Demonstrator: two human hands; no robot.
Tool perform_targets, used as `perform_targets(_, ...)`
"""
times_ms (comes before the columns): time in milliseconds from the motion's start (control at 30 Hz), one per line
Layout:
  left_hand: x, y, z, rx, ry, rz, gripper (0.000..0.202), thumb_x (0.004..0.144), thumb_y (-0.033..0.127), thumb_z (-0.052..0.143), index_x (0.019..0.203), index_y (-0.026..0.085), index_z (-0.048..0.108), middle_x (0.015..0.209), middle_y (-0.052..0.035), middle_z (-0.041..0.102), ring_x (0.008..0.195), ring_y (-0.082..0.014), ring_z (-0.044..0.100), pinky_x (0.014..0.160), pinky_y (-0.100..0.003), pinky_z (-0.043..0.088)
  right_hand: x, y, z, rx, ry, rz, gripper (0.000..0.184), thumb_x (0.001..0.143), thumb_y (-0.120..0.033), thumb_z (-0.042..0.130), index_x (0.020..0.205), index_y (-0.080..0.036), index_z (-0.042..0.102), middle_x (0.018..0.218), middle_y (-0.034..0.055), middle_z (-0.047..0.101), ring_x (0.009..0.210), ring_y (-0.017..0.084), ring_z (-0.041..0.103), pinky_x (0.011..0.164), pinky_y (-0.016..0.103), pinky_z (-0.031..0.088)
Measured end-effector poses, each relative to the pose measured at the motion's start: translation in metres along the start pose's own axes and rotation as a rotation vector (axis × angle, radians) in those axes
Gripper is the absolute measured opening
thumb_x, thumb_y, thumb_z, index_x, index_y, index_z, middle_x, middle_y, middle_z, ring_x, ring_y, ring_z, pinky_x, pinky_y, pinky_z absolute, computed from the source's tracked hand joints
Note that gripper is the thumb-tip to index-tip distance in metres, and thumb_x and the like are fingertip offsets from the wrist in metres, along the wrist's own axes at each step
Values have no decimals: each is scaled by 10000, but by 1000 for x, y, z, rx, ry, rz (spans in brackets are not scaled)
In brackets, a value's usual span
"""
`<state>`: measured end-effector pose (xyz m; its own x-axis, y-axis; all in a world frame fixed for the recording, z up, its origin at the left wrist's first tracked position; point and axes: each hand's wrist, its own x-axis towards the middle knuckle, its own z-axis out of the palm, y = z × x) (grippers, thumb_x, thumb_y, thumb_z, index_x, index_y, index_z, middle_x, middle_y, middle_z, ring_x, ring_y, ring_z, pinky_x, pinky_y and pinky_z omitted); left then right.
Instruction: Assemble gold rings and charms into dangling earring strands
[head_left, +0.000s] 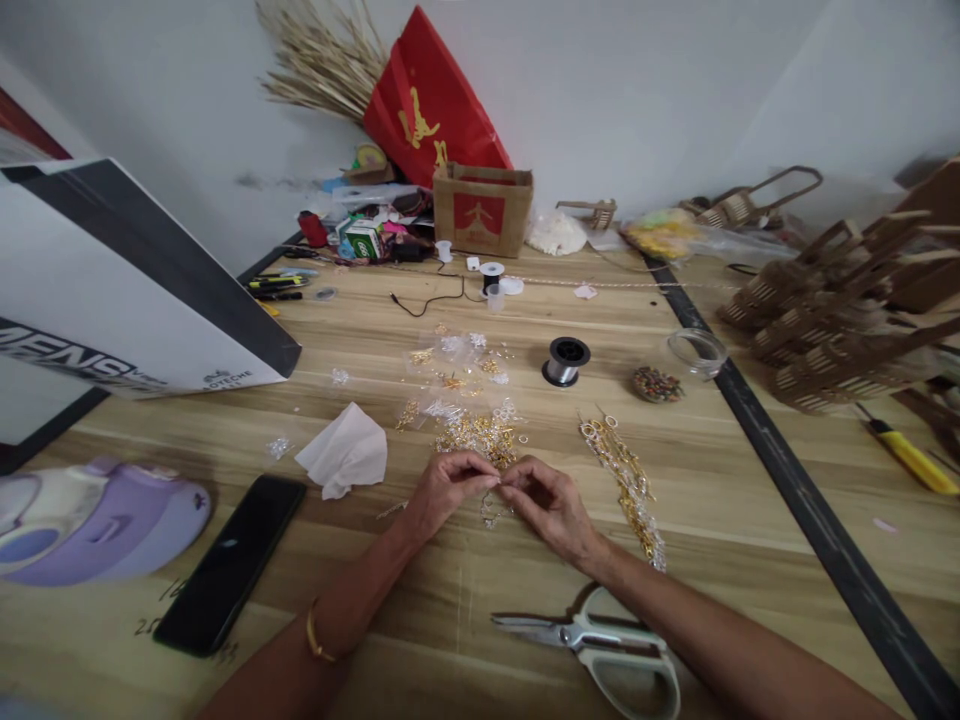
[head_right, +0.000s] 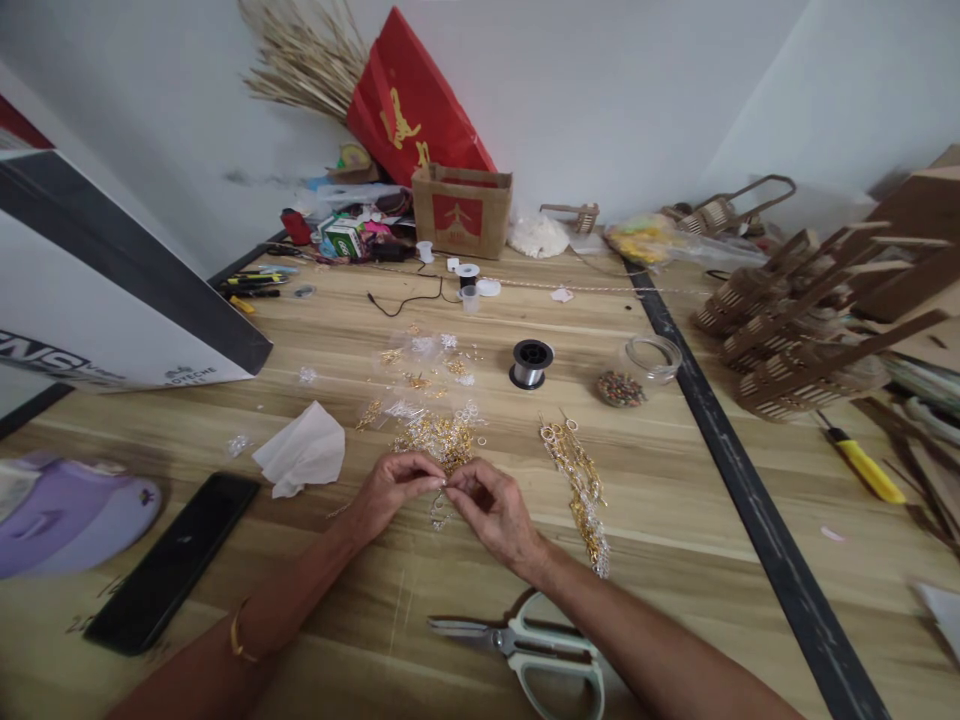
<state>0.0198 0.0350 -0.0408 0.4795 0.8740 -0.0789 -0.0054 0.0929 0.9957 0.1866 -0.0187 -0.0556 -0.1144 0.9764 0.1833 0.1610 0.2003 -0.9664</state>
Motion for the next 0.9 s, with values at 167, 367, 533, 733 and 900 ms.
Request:
perform_targets(167,-1,2,0,17,-4,-15,109,650,227,725,691,132,690,693,-29,667,682,-133,590,692,-237,457,0,-2,-1,-30,4,-18,128,849,-280,534,812,-164,574,734,37,580,640,136,509,579,246,402)
perform_targets(367,-2,1,1,16,-3,-17,109,642,211,726,692,123,686,679,-25,669,666,-124,588,680,-228,455,1,-2,-1,-37,0,-33,130,851,-270,527,808,-156,573,729,38,573,634,135,501,573,242,396)
perform_targets(533,-1,-1,1,12,-4,-19,120,636,213,729,693,118,682,680,-27,673,665,-125,593,678,-230,458,1,0,-1,-33,-5,-33,123,849,-259,528,805,-154,571,732,37,571,639,132,497,577,239,396)
perform_targets(733,0,-1,0,0,19,-26,114,621,198,737,686,121,683,678,-23,673,660,-123,594,673,-228,459,1,-1,0,-25,-2,-20,120,847,-255,527,788,-154,555,704,27,551,609,122,474,554,233,381)
perform_targets(900,0,-1,0,-3,17,-19,108,623,195,738,679,121,683,675,-21,668,660,-120,590,673,-223,458,1,-2,0,-29,-6,-17,126,844,-259,528,780,-153,551,698,25,547,609,121,470,557,234,381)
